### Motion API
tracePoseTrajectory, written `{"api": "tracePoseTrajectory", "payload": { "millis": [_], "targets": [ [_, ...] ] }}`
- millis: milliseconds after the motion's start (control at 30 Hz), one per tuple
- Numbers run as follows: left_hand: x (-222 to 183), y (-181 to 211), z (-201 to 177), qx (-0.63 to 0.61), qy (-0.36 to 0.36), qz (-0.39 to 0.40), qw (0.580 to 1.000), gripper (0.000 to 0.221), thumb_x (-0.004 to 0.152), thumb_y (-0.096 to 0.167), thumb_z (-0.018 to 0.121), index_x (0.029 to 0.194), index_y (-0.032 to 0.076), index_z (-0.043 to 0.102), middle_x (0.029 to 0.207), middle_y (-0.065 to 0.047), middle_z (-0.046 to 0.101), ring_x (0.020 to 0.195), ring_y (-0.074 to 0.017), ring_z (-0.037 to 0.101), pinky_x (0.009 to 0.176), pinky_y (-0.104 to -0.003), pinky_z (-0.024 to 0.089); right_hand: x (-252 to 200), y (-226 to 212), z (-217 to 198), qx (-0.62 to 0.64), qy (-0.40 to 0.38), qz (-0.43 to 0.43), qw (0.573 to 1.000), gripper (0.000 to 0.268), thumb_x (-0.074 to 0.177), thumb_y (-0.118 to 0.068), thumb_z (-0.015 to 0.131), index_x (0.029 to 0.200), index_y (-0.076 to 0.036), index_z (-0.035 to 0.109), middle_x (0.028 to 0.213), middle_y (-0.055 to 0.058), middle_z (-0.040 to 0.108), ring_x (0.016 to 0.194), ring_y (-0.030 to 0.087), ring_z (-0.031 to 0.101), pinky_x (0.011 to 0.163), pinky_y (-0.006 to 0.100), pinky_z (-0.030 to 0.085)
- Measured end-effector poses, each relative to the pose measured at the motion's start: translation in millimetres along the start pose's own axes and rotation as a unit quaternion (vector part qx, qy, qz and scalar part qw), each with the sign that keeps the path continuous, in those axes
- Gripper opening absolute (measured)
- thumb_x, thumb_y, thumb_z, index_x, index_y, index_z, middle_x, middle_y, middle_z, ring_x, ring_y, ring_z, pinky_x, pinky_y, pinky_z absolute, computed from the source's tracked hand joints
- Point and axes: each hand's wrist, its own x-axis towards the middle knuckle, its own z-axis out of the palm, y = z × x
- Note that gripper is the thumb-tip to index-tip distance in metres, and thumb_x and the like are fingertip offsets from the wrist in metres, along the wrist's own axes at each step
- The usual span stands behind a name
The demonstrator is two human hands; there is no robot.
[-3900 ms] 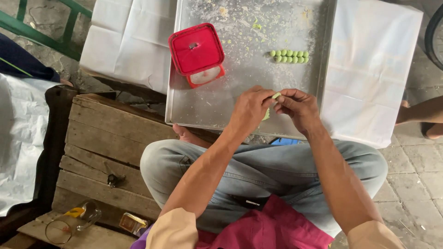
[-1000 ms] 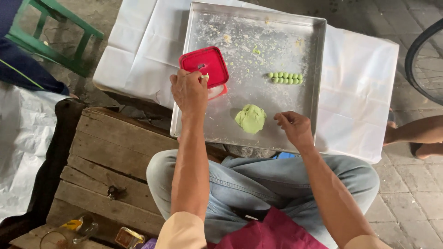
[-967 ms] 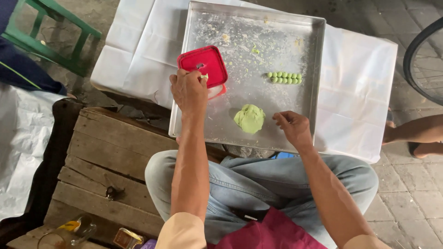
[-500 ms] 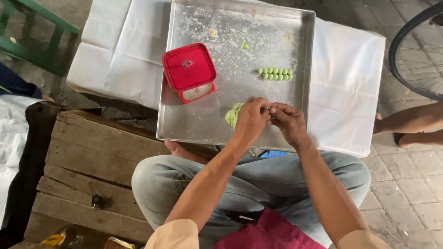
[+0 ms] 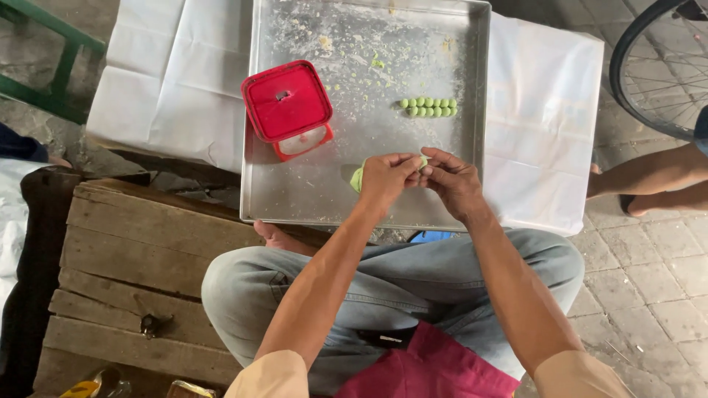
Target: Shaping small balls of green dough by hand and arranging them on a metal tray.
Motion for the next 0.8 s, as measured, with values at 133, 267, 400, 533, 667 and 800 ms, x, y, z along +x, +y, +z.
{"api": "tracePoseTrajectory", "payload": {
  "millis": [133,267,400,533,667,800],
  "targets": [
    [-6,7,1,0.122,-0.040,0.036,0.991,0.025,0.093,0.019,0.071,0.112,0.004,0.077,0.079,-0.017,0.074,0.071,-0.0191,0.074,0.068,-0.031,0.065,-1,0,2,-0.057,-0.002,-0.046,0.997,0.028,0.088,0.004,0.078,0.115,0.006,0.073,0.091,0.018,0.072,0.080,0.024,0.075,0.076,0.035,0.069],
    [-5,3,3,0.170,-0.031,0.049,0.984,0.031,0.092,0.023,0.071,0.118,0.007,0.076,0.080,-0.014,0.076,0.073,-0.0178,0.076,0.071,-0.030,0.062,-3,-1,2,-0.102,0.007,-0.087,0.991,0.024,0.089,0.003,0.079,0.112,0.006,0.074,0.090,0.016,0.072,0.081,0.021,0.074,0.079,0.038,0.068],
    [-7,3,0,0.174,-0.009,0.018,0.985,0.034,0.089,0.037,0.074,0.114,0.015,0.079,0.083,-0.008,0.078,0.079,-0.0150,0.078,0.072,-0.028,0.061,-5,-2,4,-0.174,-0.004,-0.185,0.967,0.019,0.089,0.004,0.081,0.107,0.006,0.076,0.090,0.018,0.072,0.082,0.022,0.074,0.078,0.038,0.066],
    [-1,-6,-1,0.178,0.019,0.081,0.980,0.028,0.092,0.022,0.074,0.114,0.006,0.078,0.088,-0.015,0.078,0.080,-0.0206,0.076,0.070,-0.030,0.061,-19,-17,23,-0.208,-0.022,-0.202,0.957,0.019,0.086,0.006,0.083,0.104,0.006,0.078,0.089,0.019,0.074,0.080,0.021,0.073,0.075,0.039,0.065],
    [-18,20,0,0.175,0.034,0.108,0.978,0.030,0.087,0.015,0.078,0.115,0.005,0.077,0.090,-0.014,0.077,0.079,-0.0191,0.075,0.069,-0.033,0.061,-10,-10,15,-0.102,-0.008,-0.103,0.989,0.025,0.089,0.003,0.079,0.112,0.010,0.073,0.089,0.020,0.073,0.080,0.023,0.075,0.081,0.038,0.068],
    [-16,20,1,0.041,0.005,0.036,0.999,0.034,0.084,0.013,0.083,0.112,-0.004,0.075,0.092,-0.019,0.076,0.082,-0.0209,0.074,0.075,-0.027,0.063,9,11,-11,-0.024,0.023,-0.022,0.999,0.021,0.087,0.003,0.078,0.107,0.009,0.073,0.085,0.020,0.073,0.077,0.026,0.077,0.076,0.037,0.068]
  ]
}}
